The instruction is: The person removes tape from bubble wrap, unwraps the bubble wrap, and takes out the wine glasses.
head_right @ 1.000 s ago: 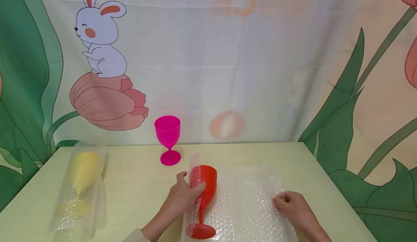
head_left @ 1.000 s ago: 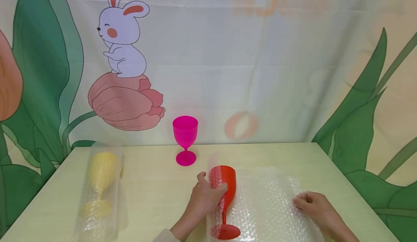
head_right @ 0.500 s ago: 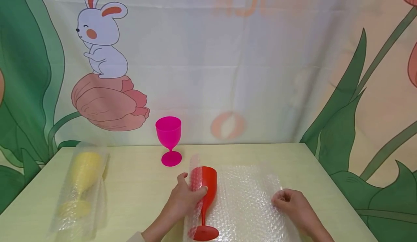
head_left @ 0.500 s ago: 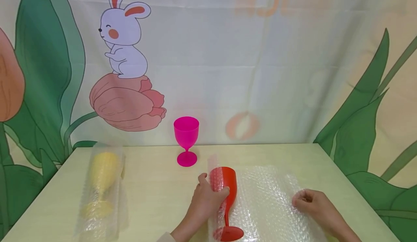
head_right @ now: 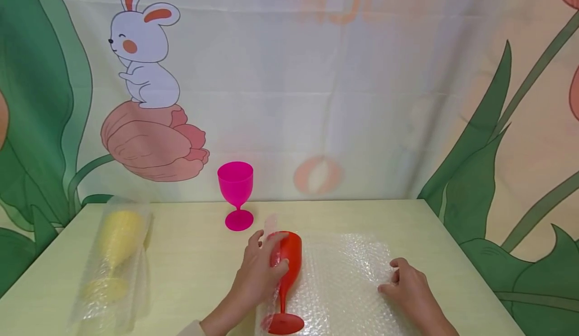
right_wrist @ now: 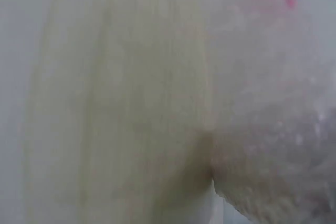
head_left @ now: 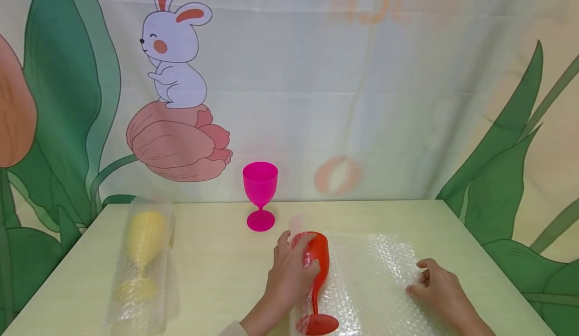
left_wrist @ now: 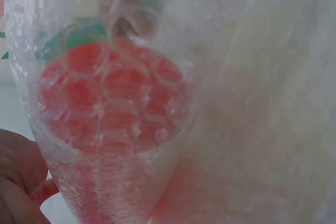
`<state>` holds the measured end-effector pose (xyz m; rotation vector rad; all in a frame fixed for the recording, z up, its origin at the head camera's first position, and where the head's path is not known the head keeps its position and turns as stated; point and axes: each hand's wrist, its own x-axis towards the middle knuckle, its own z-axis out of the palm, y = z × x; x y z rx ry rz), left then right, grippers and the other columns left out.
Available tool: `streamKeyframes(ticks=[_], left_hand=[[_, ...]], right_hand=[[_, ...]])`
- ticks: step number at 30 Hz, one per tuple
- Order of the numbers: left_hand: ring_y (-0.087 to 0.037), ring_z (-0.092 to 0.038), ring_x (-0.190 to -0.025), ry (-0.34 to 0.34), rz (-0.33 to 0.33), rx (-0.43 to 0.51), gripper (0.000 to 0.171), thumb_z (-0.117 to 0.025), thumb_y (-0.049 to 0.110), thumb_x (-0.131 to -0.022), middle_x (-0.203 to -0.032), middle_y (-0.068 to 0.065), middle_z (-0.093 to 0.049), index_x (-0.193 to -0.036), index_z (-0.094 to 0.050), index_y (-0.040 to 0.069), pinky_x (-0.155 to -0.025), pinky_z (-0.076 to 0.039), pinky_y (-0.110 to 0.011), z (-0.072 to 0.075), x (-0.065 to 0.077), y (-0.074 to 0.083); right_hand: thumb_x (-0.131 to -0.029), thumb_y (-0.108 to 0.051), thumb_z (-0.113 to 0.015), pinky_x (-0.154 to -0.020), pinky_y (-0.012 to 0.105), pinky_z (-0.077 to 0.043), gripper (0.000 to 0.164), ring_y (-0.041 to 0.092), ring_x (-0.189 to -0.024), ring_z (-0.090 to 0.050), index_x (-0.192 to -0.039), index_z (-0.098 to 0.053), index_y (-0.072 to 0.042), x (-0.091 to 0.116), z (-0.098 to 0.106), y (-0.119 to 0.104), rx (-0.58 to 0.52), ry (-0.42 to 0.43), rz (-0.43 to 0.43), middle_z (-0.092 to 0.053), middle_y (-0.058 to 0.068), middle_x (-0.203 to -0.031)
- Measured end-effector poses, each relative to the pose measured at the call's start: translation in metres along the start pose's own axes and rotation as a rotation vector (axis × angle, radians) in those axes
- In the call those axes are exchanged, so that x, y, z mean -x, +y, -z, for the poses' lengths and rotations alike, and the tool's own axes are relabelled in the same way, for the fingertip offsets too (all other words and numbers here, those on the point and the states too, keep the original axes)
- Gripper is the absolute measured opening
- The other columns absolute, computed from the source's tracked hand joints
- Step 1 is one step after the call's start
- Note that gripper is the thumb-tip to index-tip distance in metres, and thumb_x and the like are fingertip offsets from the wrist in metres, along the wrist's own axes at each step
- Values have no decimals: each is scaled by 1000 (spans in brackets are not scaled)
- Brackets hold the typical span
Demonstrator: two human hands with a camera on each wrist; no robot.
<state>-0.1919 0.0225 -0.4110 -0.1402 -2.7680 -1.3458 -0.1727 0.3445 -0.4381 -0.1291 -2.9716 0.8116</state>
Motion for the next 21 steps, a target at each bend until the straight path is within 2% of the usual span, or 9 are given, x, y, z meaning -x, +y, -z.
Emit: streamKeyframes(ticks=[3, 6, 14, 19, 21], left_hand=[[-41, -38, -139, -21, -75, -52, 48, -72, 13, -87, -156, -23, -36, -134, -69, 24, -82, -57, -60, 2, 2, 1], [-41, -38, -140, -38, -83, -67, 44, -70, 13, -88, -156, -24, -37, -131, -72, 24, -87, -55, -61, 4, 2, 2], [-42, -41, -137, -28, -93, -62, 43, -67, 12, -86, -154, -25, -39, -127, -74, 21, -86, -54, -63, 5, 2, 3], [-42, -42, -136, -35, -73, -70, 42, -69, 12, -86, -154, -25, -39, -127, -73, 21, -87, -53, -64, 5, 1, 5], [-42, -42, -136, -41, -68, -73, 42, -70, 12, -86, -154, -24, -39, -127, -73, 21, -87, -53, -64, 5, 1, 5]], right_hand=[[-78, -9, -87, -75, 44, -52, 74, 24, -82, -61, -138, -47, 8, 0, 2, -2, 7, -8, 17, -63, 8, -92], [-79, -8, -86, -73, 43, -52, 78, 23, -80, -59, -144, -46, 6, -3, 5, -4, 23, -27, 25, -61, 11, -93], [-80, -8, -86, -74, 47, -52, 69, 27, -82, -60, -136, -51, 13, -6, 9, -3, 87, -42, 45, -63, 12, -92], [-92, -8, -74, -72, 46, -53, 45, 26, -82, -61, -129, -58, 13, -11, 9, 1, 118, -66, 64, -64, 12, -90], [-94, -7, -71, -70, 44, -53, 42, 24, -79, -59, -128, -57, 14, -13, 10, 1, 116, -81, 43, -64, 10, -87]])
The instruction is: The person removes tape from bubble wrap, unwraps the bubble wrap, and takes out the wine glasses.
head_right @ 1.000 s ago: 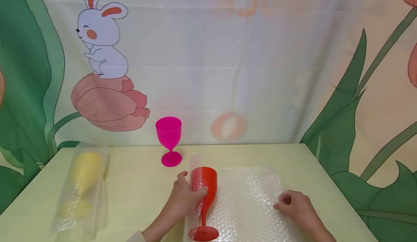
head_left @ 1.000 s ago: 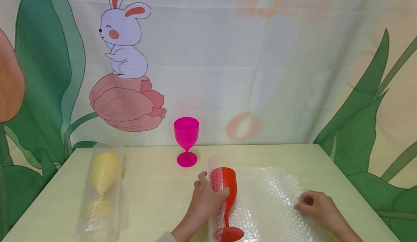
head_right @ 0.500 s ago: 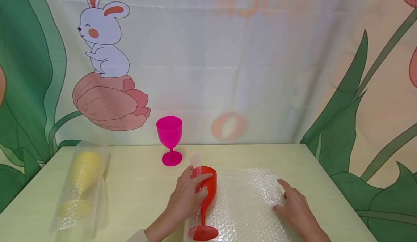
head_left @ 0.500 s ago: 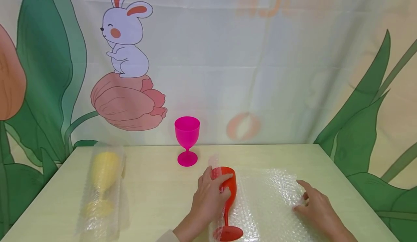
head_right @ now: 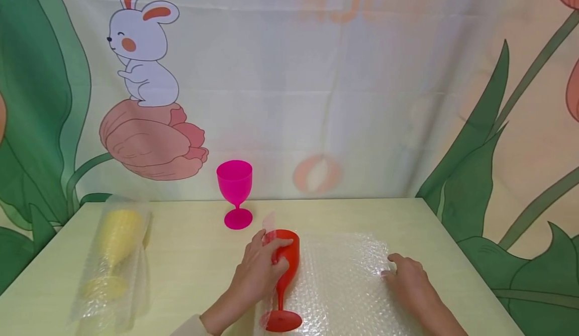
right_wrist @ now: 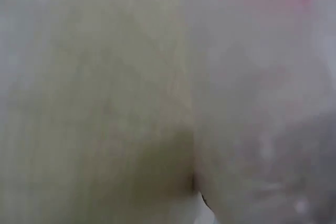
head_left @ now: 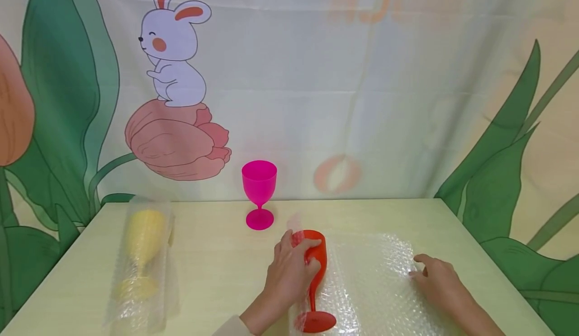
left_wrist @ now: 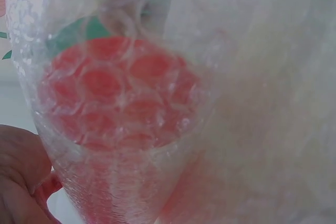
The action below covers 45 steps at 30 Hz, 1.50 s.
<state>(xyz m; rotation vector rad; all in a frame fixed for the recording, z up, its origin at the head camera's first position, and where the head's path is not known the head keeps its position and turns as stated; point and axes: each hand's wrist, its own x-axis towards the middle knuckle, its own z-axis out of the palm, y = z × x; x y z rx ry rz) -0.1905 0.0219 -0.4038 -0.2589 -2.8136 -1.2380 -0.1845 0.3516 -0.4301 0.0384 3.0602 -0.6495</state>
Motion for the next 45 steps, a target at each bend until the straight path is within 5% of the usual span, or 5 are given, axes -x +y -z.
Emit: streamKeyframes(ticks=[6, 20, 30, 37, 45], left_hand=[[-41, -41, -136, -15, 12, -10, 42, -72, 13, -86, -153, -23, -40, -127, -73, 21, -87, -54, -62, -1, -2, 1], [-40, -43, -134, -5, -1, -13, 42, -70, 14, -87, -152, -22, -41, -128, -72, 21, -84, -55, -60, 1, 0, 0], [-41, -45, -132, 20, 18, 14, 38, -68, 17, -90, -152, -22, -40, -128, -69, 21, -85, -53, -62, 4, 2, -4], [-36, -49, -121, 13, -24, 2, 55, -88, 28, -81, -140, -18, -43, -128, -61, 17, -73, -58, -52, 6, 4, -9], [-40, -43, -129, 35, -64, -46, 61, -90, 24, -77, -145, -21, -41, -129, -60, 12, -86, -55, -52, 12, 5, -16]], right_hand=[[-90, -2, -74, -72, 49, -55, 51, 29, -82, -62, -133, -50, 15, 1, 0, 0, 70, 13, 46, -63, 18, -95], [-78, 14, -76, -80, 43, -57, 39, 30, -99, -64, -107, -67, -11, -9, -8, 7, 591, 162, 821, -65, 8, -108], [-105, -43, -55, -85, 50, -51, 36, 22, -91, -66, -93, -75, -15, -13, 16, -22, 183, -283, 441, -71, -3, -96], [-97, -62, -58, -67, 42, -46, 59, 16, -61, -46, -64, -55, -12, -11, 0, -55, 276, -191, 246, -50, -2, -62], [-78, -61, -81, -82, 59, -49, 67, 34, -80, -61, -109, -63, -4, -11, -6, -70, 414, -184, 262, -63, 10, -83]])
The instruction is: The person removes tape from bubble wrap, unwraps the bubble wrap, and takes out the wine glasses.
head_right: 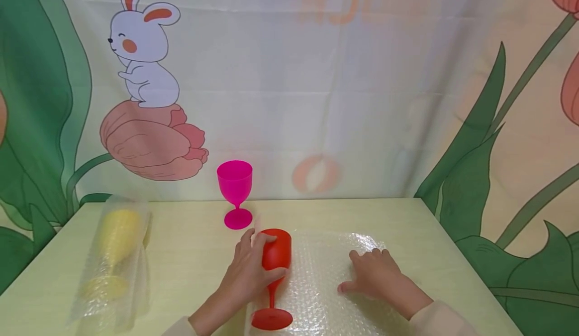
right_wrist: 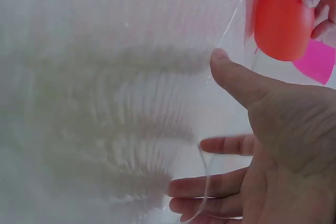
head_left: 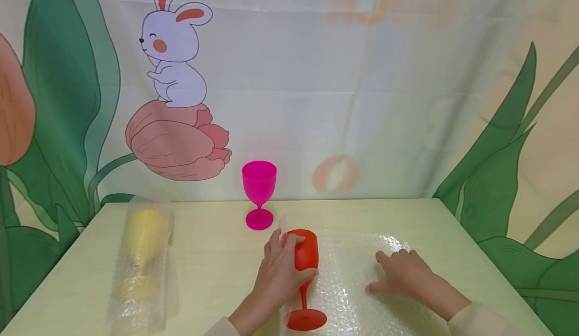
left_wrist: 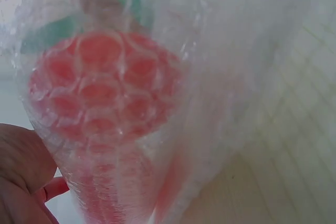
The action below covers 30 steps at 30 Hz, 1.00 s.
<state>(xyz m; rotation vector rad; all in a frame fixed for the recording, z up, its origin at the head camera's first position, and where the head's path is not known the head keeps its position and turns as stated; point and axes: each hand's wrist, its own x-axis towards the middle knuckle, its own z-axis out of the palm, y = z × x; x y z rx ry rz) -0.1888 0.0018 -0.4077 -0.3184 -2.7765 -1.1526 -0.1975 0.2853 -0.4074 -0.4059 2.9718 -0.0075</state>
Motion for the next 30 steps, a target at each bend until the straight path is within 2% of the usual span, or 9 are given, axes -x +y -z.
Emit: streamKeyframes(ticks=[3, 7, 10, 12, 16, 21, 24, 30], left_hand=[[-38, -43, -127, 38, -23, -68, 60, -90, 23, -75, -138, -19, -47, -127, -62, 9, -91, -51, -52, 0, -1, -1], [-33, -45, -119, 90, -53, -189, 61, -91, 25, -73, -129, -15, -51, -125, -64, 8, -90, -45, -49, -1, 0, -1], [-31, -47, -114, 99, -67, -248, 62, -91, 27, -73, -126, -14, -54, -125, -64, 7, -87, -44, -47, -1, 1, 1], [-31, -49, -111, 98, -75, -252, 62, -90, 26, -74, -124, -15, -55, -126, -63, 5, -86, -46, -45, 0, 2, 2], [-34, -49, -114, 56, -38, -180, 62, -87, 22, -79, -126, -19, -52, -131, -60, 3, -86, -54, -43, 0, 5, 2], [-38, -51, -117, -50, 103, -51, 68, -85, 25, -83, -136, -22, -45, -142, -53, 12, -78, -60, -50, 1, 5, 2], [-38, -55, -113, -94, 155, 10, 71, -84, 27, -85, -139, -22, -43, -145, -49, 16, -77, -60, -52, 2, 4, 1], [-36, -57, -110, -148, 195, 82, 78, -82, 29, -86, -141, -20, -41, -151, -40, 20, -76, -61, -50, 3, 4, -7]], right_hand=[[-78, -60, -81, -89, 60, -49, 70, 39, -96, -61, -122, -66, -8, -1, -1, 1, -2, -12, -6, -64, 15, -99], [-78, -49, -86, -91, 57, -51, 60, 41, -106, -55, -116, -69, -5, -4, -7, 0, -92, -7, 6, -56, 22, -115], [-79, -37, -89, -89, 53, -51, 55, 36, -105, -54, -116, -69, -2, -7, -10, -2, -168, -9, 32, -54, 20, -116], [-81, -31, -88, -86, 51, -51, 52, 33, -99, -54, -119, -68, -3, -8, -10, -3, -186, -16, 56, -54, 15, -110], [-82, -30, -87, -84, 49, -51, 50, 28, -92, -54, -123, -70, -7, -7, -9, -4, -176, -9, 108, -57, 12, -103], [-85, -34, -85, -82, 49, -52, 50, 29, -92, -54, -126, -70, -8, -1, -7, 2, -170, 17, 196, -58, 15, -107], [-87, -39, -82, -82, 48, -51, 55, 28, -95, -52, -130, -69, -8, 3, -7, 7, -170, 6, 230, -57, 16, -111], [-86, -54, -79, -83, 46, -51, 72, 28, -100, -50, -137, -65, -5, 6, -6, 11, -157, -16, 272, -55, 16, -118]])
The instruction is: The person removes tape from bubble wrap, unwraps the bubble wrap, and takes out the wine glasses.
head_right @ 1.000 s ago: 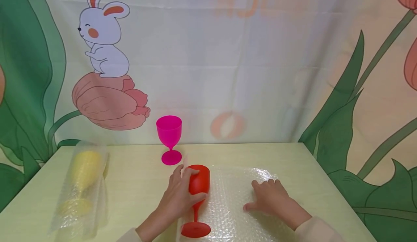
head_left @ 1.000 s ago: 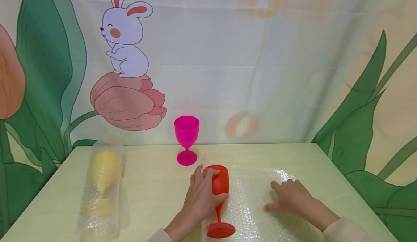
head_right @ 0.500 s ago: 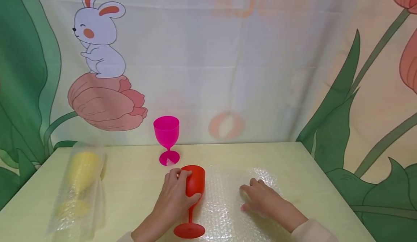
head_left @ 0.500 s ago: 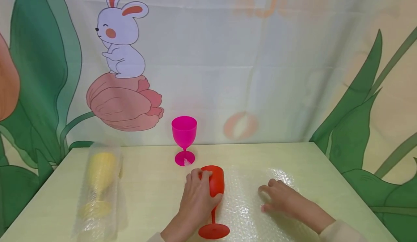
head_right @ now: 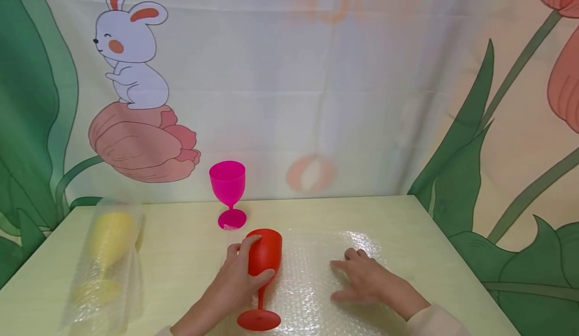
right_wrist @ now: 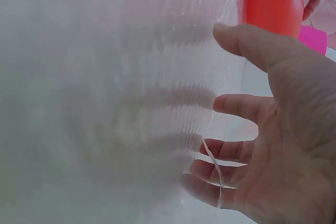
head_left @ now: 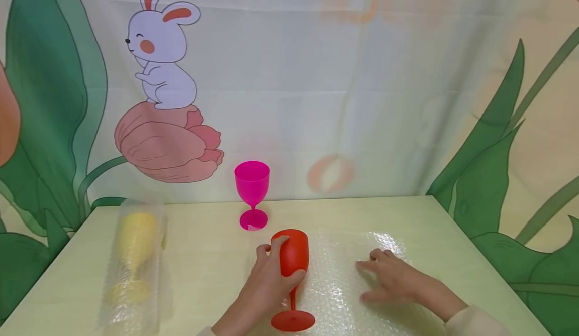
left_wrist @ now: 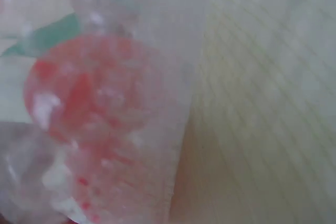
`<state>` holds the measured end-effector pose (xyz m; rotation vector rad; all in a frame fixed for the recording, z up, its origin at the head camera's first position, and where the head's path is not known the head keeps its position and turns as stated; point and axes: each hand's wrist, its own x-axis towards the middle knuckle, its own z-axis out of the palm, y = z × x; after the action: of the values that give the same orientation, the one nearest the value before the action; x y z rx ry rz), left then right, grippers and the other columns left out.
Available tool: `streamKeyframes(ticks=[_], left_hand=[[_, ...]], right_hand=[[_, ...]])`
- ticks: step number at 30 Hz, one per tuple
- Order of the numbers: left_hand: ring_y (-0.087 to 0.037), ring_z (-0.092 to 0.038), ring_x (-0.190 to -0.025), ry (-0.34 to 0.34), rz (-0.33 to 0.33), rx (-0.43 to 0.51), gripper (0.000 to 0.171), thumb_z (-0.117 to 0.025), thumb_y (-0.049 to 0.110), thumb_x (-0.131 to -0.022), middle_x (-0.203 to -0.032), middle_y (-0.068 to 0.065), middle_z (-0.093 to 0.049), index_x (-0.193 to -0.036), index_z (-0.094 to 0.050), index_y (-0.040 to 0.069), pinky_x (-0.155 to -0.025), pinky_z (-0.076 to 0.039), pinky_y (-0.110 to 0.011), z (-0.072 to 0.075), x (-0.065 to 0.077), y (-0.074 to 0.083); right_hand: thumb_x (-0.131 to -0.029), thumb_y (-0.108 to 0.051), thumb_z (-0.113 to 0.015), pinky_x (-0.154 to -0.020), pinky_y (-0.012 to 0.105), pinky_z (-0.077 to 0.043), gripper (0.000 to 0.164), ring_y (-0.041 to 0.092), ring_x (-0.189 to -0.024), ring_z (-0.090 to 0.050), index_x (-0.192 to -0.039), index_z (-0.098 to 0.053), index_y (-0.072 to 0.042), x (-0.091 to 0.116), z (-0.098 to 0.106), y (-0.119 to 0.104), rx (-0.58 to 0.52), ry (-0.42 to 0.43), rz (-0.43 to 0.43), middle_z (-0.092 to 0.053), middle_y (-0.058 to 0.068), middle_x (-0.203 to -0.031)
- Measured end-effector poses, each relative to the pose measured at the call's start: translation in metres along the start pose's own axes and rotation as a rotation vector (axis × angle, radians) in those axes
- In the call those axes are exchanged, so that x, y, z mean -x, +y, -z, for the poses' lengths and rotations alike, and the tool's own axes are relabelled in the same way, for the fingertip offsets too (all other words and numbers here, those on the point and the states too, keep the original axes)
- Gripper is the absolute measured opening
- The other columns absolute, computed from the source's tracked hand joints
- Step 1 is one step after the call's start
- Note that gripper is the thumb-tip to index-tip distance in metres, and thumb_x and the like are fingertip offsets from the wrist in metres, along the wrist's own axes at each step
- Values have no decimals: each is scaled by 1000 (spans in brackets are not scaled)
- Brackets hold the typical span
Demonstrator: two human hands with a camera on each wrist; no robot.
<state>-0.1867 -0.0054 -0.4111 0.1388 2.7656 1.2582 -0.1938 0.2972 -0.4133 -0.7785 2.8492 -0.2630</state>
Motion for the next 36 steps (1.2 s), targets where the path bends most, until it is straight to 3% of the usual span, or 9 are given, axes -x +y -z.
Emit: streamKeyframes(ticks=[10, 15, 20, 27, 33, 36], left_hand=[[-32, -59, -100, -3, -20, 30, 89, -88, 32, -81, -121, -20, -51, -151, -35, 20, -70, -60, -45, 1, 1, -5], [-33, -58, -102, 31, -24, 20, 90, -91, 33, -79, -124, -22, -47, -150, -38, 16, -71, -60, -44, 1, 2, -5], [-32, -58, -100, 49, 36, 7, 88, -89, 32, -81, -127, -21, -44, -150, -39, 12, -73, -60, -46, 5, 2, -4], [-33, -57, -96, 6, 156, 30, 89, -80, 27, -83, -119, -21, -48, -153, -29, 5, -68, -59, -46, 14, 0, -4], [-32, -57, -88, 12, 161, -3, 83, -72, 23, -83, -113, -21, -49, -147, -28, -8, -68, -57, -48, 17, 0, -3], [-33, -57, -88, 23, 155, -20, 84, -71, 22, -84, -118, -23, -48, -149, -27, -8, -69, -57, -51, 14, 0, -2]], right_hand=[[-79, -61, -82, -83, 50, -51, 87, 31, -103, -50, -142, -60, -6, 2, 3, -5, -17, -19, -9, -52, 18, -124], [-77, -59, -85, -85, 51, -51, 88, 31, -105, -50, -142, -59, -5, 2, 4, -7, -37, -34, -40, -51, 17, -125], [-75, -57, -87, -86, 51, -51, 88, 31, -106, -49, -141, -60, -5, 0, 3, -8, -38, -53, -79, -51, 18, -124], [-75, -55, -88, -88, 52, -51, 88, 33, -108, -50, -141, -60, -4, 0, 3, -9, -43, -60, -89, -51, 18, -125], [-74, -56, -88, -88, 53, -51, 89, 34, -108, -49, -141, -60, -4, 0, 3, -9, -42, -56, -79, -51, 19, -125], [-74, -57, -87, -87, 52, -51, 90, 34, -107, -49, -140, -60, -3, 0, 2, -8, -38, -49, -71, -51, 19, -124]])
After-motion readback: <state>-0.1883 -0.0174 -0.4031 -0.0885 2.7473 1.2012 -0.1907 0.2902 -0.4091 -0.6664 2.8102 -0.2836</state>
